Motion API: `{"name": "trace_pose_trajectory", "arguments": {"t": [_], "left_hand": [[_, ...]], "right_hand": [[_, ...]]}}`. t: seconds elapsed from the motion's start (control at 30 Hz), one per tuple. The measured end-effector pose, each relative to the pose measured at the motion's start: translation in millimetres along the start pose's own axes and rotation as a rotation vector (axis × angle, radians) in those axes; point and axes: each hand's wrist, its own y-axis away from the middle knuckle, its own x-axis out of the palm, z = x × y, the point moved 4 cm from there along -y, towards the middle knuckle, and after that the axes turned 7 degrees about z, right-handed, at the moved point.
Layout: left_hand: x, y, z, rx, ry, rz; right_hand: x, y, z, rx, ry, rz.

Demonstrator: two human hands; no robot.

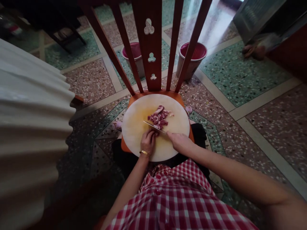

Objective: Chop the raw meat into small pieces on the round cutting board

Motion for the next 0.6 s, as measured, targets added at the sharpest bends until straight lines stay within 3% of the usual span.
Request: {"name": "trace_pose_trajectory", "arguments": {"t": [0.2,0.3,0.43,0.5,0.6], "left_hand": [[-1.9,0,1,0.005,-0.02,0.016],[-1.0,0,2,0.023,-0.039,0.001],[1.3,0,4,0.017,-0.077,0.002],[2.3,0,5,-0.004,-0.085,0.03],[4.0,0,3,-0.016,-0.067,0.07]], "right_hand": [[0,15,16,-0.056,0.003,0.062],[-4,3,26,-0.048,0.023,0.084],[-16,-22,42,-0.098,0.022,0.019],[-16,-24,42,-0.123,0.012,0.014],[-3,-8,23,-0.083,-0.005,0.089]]}}
